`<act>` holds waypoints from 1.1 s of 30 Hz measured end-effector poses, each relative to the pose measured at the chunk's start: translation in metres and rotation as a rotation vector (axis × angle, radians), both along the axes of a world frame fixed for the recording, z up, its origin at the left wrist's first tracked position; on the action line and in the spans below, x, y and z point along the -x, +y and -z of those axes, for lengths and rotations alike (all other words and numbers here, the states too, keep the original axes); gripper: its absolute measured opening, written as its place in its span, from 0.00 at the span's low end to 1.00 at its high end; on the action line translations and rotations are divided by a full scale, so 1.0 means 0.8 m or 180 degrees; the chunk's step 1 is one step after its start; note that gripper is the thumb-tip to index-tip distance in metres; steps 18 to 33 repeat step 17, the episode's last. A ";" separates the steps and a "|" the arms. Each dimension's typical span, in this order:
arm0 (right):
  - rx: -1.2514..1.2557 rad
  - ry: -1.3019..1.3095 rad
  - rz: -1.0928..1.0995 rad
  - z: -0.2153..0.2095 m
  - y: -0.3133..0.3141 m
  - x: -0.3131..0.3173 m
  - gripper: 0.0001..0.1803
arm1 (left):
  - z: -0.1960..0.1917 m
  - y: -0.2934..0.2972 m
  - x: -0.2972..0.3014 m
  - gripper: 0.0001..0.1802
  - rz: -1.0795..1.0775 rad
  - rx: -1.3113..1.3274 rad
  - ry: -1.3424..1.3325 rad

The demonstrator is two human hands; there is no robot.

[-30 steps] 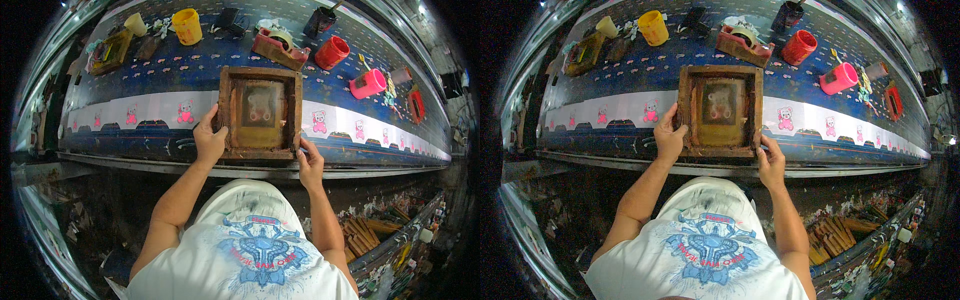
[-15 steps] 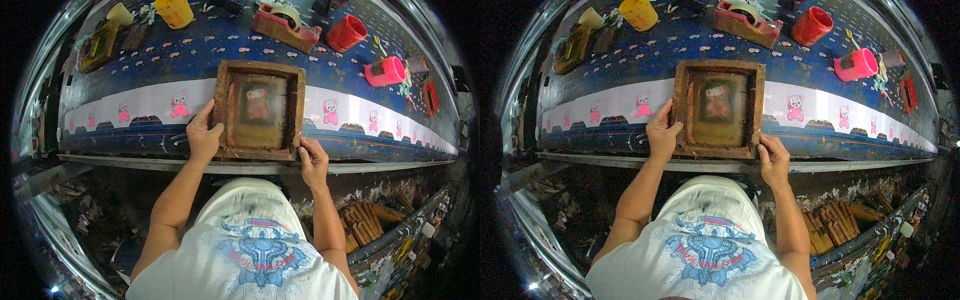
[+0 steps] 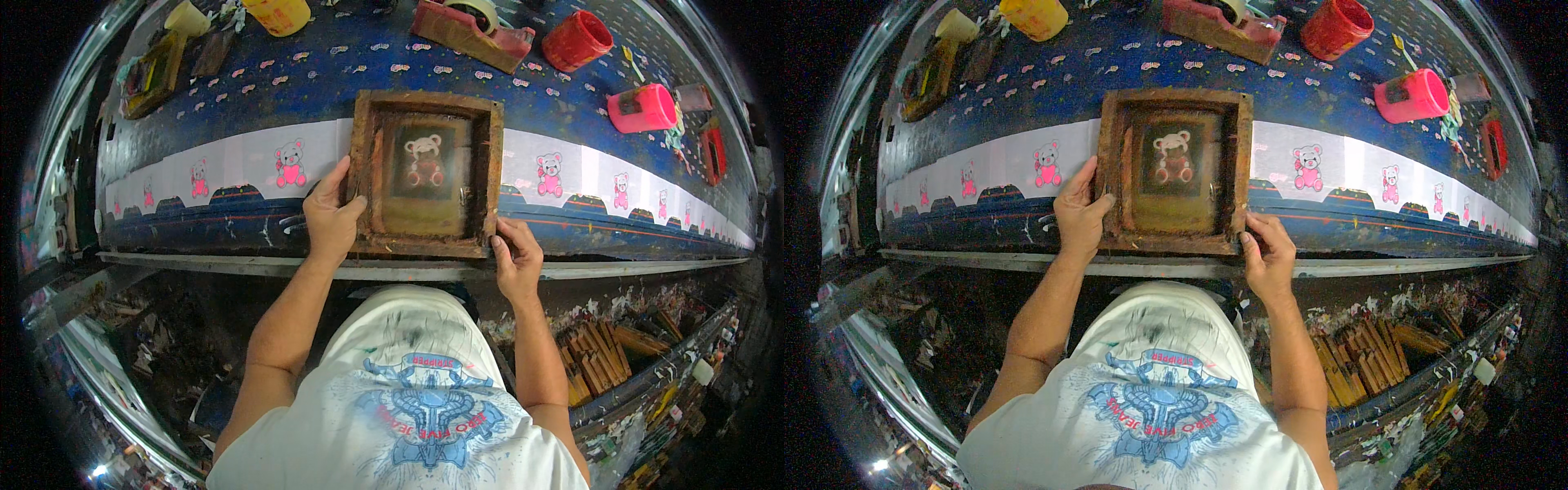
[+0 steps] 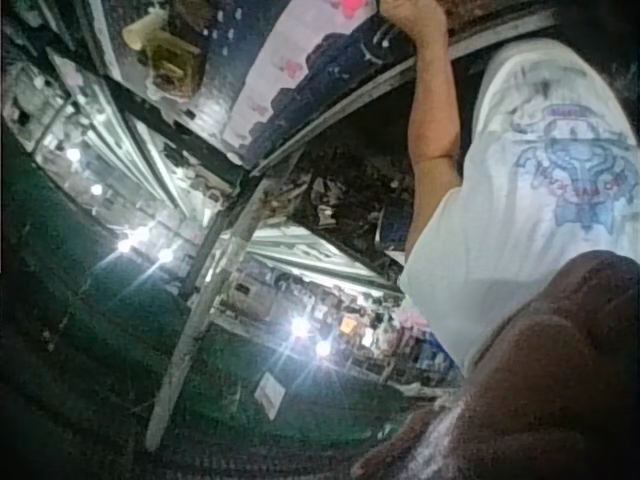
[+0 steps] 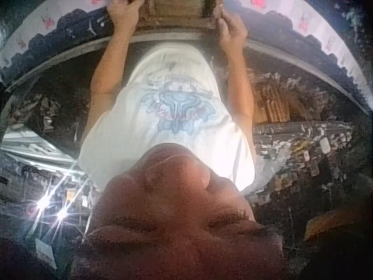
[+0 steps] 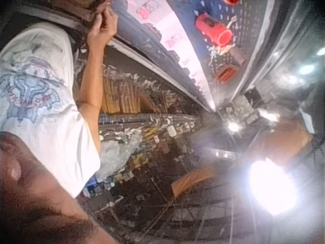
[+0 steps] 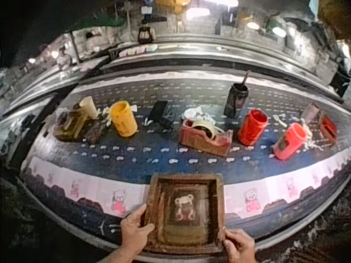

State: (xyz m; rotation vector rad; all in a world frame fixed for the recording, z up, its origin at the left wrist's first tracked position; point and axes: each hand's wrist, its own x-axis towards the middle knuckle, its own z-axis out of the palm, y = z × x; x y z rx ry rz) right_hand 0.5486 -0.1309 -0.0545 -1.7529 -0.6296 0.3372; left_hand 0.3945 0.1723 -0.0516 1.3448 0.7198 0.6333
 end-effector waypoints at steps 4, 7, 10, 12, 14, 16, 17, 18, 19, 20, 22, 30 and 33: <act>-0.0001 0.0137 0.0027 0.000 0.000 -0.001 0.16 | 0.003 0.002 -0.001 0.38 0.0024 -0.0034 0.0028; 0.0093 0.0057 0.0033 0.001 0.000 -0.003 0.16 | 0.004 0.002 -0.002 0.38 0.0018 0.0003 0.0035; 0.0220 -0.0144 0.0020 0.005 -0.002 -0.008 0.15 | 0.003 0.002 -0.003 0.38 0.0017 0.0059 0.0069; 0.0192 -0.0134 0.0036 0.007 -0.001 -0.005 0.15 | 0.008 0.003 -0.001 0.38 -0.0010 -0.0024 0.0216; 0.0044 0.0012 0.0094 0.007 0.001 0.000 0.15 | 0.011 0.004 0.000 0.38 0.0019 -0.0162 0.0197; 0.0019 0.0219 0.0132 0.005 0.001 0.000 0.14 | 0.009 0.004 0.000 0.38 0.0017 -0.0001 0.0119; 0.0003 0.0334 0.0150 0.004 0.001 0.000 0.14 | 0.006 0.002 -0.002 0.38 0.0000 0.0229 0.0051; 0.0003 0.0334 0.0150 0.004 0.001 0.000 0.14 | 0.006 0.002 -0.002 0.38 0.0000 0.0229 0.0051; 0.0003 0.0334 0.0150 0.004 0.001 0.000 0.14 | 0.006 0.002 -0.002 0.38 0.0000 0.0229 0.0051; 0.0003 0.0334 0.0150 0.004 0.001 0.000 0.14 | 0.006 0.002 -0.002 0.38 0.0000 0.0229 0.0051; 0.0003 0.0334 0.0150 0.004 0.001 0.000 0.14 | 0.006 0.002 -0.002 0.38 0.0000 0.0229 0.0051; 0.0003 0.0334 0.0150 0.004 0.001 0.000 0.14 | 0.006 0.002 -0.002 0.38 0.0000 0.0229 0.0051; 0.0003 0.0334 0.0150 0.004 0.001 0.000 0.14 | 0.006 0.002 -0.002 0.38 0.0000 0.0229 0.0051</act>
